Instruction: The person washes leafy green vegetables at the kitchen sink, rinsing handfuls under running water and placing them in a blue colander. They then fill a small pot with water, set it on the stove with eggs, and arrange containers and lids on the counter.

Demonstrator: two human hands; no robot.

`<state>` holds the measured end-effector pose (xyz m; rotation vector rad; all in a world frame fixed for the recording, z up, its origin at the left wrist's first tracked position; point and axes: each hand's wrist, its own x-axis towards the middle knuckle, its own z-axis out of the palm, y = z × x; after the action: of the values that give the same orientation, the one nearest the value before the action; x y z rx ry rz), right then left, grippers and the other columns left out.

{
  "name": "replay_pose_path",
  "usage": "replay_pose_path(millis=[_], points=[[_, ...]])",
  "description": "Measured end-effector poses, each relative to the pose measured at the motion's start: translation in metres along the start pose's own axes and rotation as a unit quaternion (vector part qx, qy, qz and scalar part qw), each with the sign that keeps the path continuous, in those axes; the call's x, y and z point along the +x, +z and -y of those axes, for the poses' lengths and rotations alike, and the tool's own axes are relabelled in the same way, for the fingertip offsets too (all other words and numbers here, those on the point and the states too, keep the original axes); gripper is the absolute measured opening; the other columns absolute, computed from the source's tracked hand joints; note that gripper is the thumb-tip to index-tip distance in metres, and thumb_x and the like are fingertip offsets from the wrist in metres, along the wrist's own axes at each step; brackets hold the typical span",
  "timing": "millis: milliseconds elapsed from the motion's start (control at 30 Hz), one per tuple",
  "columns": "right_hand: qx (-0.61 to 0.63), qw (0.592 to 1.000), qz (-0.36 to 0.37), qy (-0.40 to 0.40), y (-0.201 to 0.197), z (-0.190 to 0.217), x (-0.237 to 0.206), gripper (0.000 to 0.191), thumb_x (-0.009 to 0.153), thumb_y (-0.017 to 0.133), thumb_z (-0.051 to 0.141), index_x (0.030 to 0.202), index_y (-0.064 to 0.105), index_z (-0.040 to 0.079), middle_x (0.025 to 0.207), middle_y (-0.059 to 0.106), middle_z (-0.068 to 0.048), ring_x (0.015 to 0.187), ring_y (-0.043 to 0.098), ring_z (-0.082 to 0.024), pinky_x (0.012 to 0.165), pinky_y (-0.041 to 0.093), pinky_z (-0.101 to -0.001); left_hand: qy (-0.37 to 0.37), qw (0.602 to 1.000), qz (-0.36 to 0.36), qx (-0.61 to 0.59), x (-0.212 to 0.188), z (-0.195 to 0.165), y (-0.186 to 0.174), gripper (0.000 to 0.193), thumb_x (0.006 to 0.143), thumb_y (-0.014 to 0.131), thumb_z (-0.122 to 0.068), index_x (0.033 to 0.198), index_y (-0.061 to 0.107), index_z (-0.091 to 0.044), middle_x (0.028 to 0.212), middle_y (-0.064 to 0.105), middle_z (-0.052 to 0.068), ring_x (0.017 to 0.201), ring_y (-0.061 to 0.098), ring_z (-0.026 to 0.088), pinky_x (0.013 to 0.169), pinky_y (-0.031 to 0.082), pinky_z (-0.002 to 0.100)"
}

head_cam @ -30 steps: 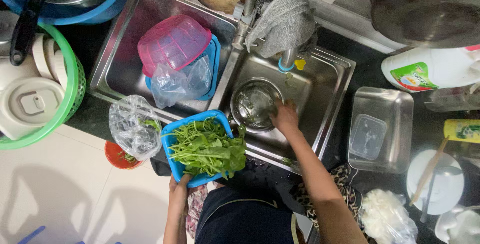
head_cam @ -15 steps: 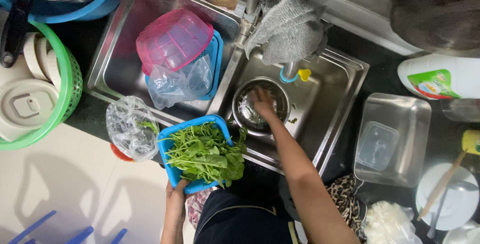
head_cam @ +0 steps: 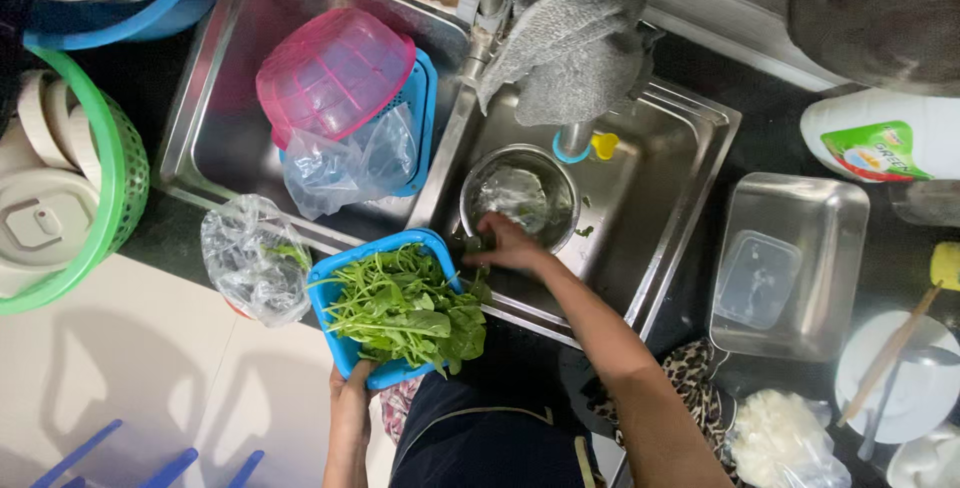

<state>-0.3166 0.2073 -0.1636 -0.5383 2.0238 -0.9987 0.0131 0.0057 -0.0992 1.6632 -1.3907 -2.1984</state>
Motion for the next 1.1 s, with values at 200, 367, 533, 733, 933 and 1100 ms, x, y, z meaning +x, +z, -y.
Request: replay_pose_path(millis=[200, 367, 533, 733, 933, 1100], points=[[0.029, 0.995, -0.059, -0.068, 0.013, -0.021, -0.014, 0.023, 0.079, 0.067, -0.003, 0.099, 0.066, 0.009, 0.090, 0.070, -0.005, 0.086, 0.069, -0.019, 0.077, 0.055, -0.0315, -0.015, 0.999, -0.037, 0.018, -0.003, -0.007, 0.007, 0.025, 0.092, 0.059, -0.009, 0.116, 0.063, -0.003, 0.097, 0.072, 0.008, 0.080, 0.068, 0.017, 0.071, 0.057, 0.034], [0.028, 0.975, -0.218, 0.028, -0.029, -0.041, 0.004, 0.010, 0.087, 0.065, 0.007, 0.096, 0.068, 0.007, 0.094, 0.073, -0.011, 0.091, 0.070, -0.027, 0.083, 0.055, -0.0376, 0.004, 1.000, -0.015, 0.009, -0.004, -0.006, 0.008, 0.024, 0.092, 0.059, -0.010, 0.114, 0.066, -0.003, 0.095, 0.072, 0.007, 0.076, 0.067, 0.016, 0.068, 0.056, 0.033], [-0.295, 0.869, -0.389, -0.083, -0.036, -0.045, 0.016, 0.045, 0.073, 0.074, 0.025, 0.109, 0.071, -0.003, 0.110, 0.065, -0.035, 0.103, 0.062, -0.050, 0.090, 0.050, -0.0528, 0.010, 1.000, -0.015, 0.015, -0.004, -0.003, 0.007, 0.023, 0.093, 0.059, -0.009, 0.113, 0.067, -0.003, 0.093, 0.071, 0.007, 0.074, 0.065, 0.015, 0.067, 0.054, 0.031], [0.014, 0.995, -0.099, 0.007, -0.012, -0.028, 0.013, 0.029, 0.082, 0.066, 0.010, 0.111, 0.073, 0.010, 0.117, 0.071, -0.017, 0.100, 0.071, -0.031, 0.088, 0.056, -0.0420, 0.008, 1.000, -0.021, 0.010, -0.002, 0.000, 0.005, 0.024, 0.091, 0.057, -0.008, 0.112, 0.066, -0.003, 0.093, 0.072, 0.006, 0.075, 0.067, 0.015, 0.066, 0.057, 0.031], [-0.325, 0.935, 0.003, -0.140, 0.004, 0.016, -0.015, 0.058, 0.068, 0.079, 0.010, 0.124, 0.066, 0.011, 0.136, 0.055, -0.021, 0.090, 0.070, -0.033, 0.071, 0.057, -0.0428, 0.008, 1.000, -0.020, 0.020, 0.002, 0.001, 0.004, 0.023, 0.094, 0.058, -0.009, 0.114, 0.065, -0.001, 0.093, 0.070, 0.008, 0.073, 0.063, 0.016, 0.065, 0.053, 0.032], [-0.478, 0.853, 0.058, -0.203, 0.020, 0.014, -0.005, 0.057, 0.074, 0.070, 0.002, 0.130, 0.063, 0.012, 0.131, 0.056, -0.020, 0.097, 0.068, -0.029, 0.061, 0.059, -0.0379, 0.009, 1.000, -0.017, 0.019, -0.003, -0.006, 0.008, 0.024, 0.092, 0.057, -0.008, 0.113, 0.064, 0.000, 0.094, 0.070, 0.008, 0.075, 0.066, 0.015, 0.067, 0.056, 0.031]])
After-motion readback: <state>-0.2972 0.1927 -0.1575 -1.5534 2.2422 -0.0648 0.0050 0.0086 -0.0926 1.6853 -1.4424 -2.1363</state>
